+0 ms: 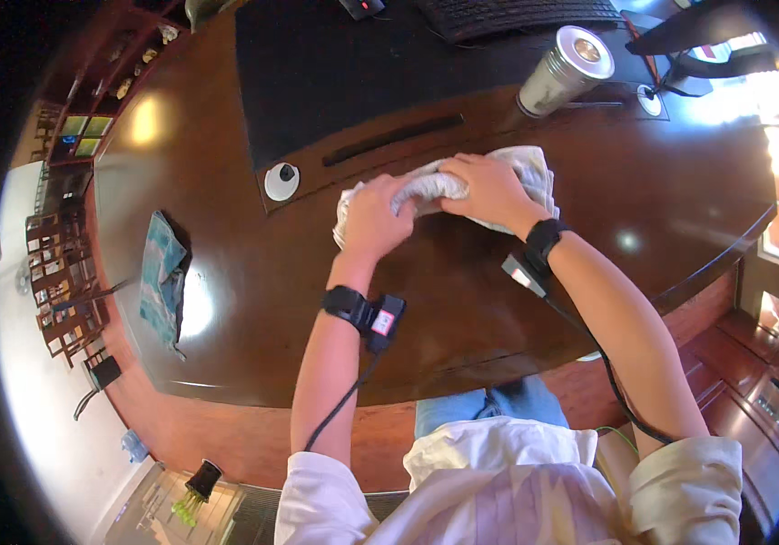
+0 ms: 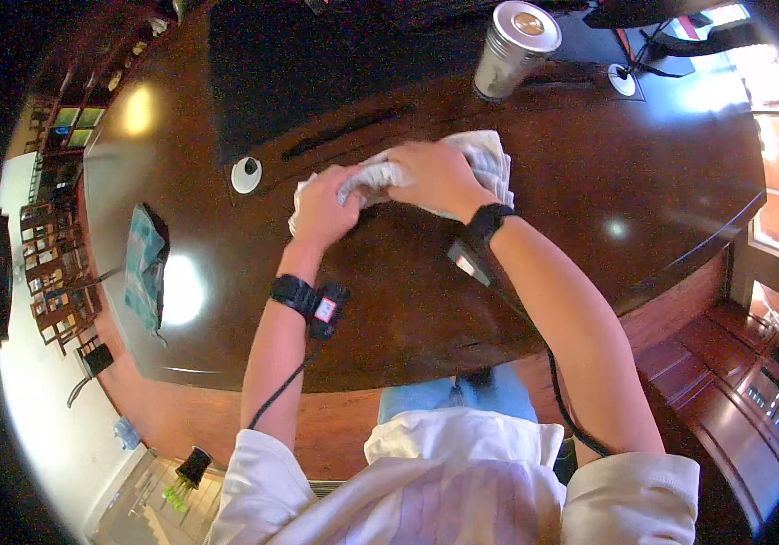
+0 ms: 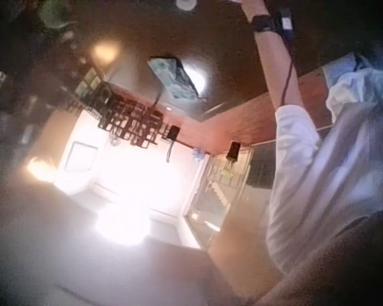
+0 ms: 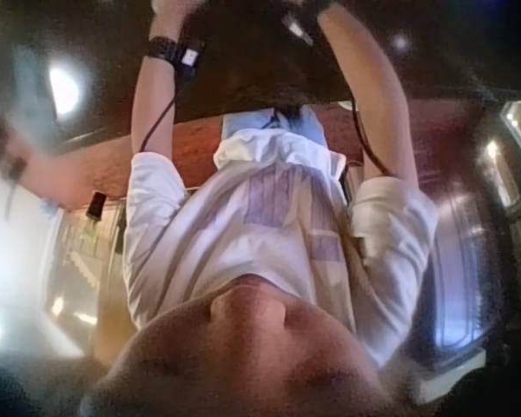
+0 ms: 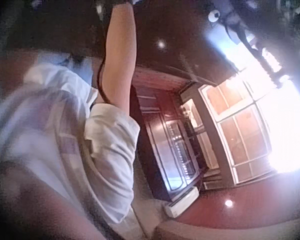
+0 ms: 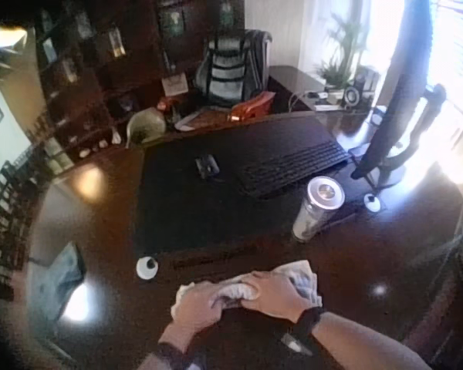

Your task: The person wipes a wooden table surface using two cloths, one white and one teal. They move the cloths across the table in circular and linear motions, covering different areas while occasionally adjusting their grip and cloth position.

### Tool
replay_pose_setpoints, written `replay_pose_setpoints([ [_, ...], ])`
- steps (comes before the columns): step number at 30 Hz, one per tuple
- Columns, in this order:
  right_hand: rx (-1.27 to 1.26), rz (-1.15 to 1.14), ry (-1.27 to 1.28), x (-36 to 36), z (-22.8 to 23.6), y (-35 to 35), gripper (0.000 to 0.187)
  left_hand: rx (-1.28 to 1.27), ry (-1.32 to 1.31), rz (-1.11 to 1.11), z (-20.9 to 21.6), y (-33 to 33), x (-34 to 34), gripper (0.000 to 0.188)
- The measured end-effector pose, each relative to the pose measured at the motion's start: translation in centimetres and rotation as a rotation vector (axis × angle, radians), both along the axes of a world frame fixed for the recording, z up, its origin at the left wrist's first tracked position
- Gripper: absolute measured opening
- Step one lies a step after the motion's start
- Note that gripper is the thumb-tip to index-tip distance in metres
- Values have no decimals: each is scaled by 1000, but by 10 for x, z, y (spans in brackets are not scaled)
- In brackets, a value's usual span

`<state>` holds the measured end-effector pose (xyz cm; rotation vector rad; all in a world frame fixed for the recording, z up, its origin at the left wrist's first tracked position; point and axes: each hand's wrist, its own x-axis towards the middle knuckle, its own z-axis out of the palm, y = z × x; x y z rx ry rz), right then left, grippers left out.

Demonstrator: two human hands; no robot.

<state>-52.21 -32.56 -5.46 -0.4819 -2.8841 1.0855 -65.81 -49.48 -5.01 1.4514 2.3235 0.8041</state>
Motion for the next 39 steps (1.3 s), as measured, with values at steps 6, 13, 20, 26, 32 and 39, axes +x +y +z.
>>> replay_pose_setpoints([
  [6,19,-30,-65,123,2,-60,50,-33,-104,-68,-10,-60,109,35],
  [13,-110,89,-254,265,12,-150,56,-134,-252,-237,-14,-152,248,31],
  [20,84,154,-113,256,2,-195,55,-284,-20,-188,19,-190,244,37],
  [26,202,416,3,147,-11,-272,63,-199,206,-35,28,-297,160,39],
  [32,257,503,245,12,-23,-325,42,-240,277,12,-2,-363,39,34],
  [39,308,234,312,-209,-31,-321,39,-178,402,34,-15,-331,-191,35],
])
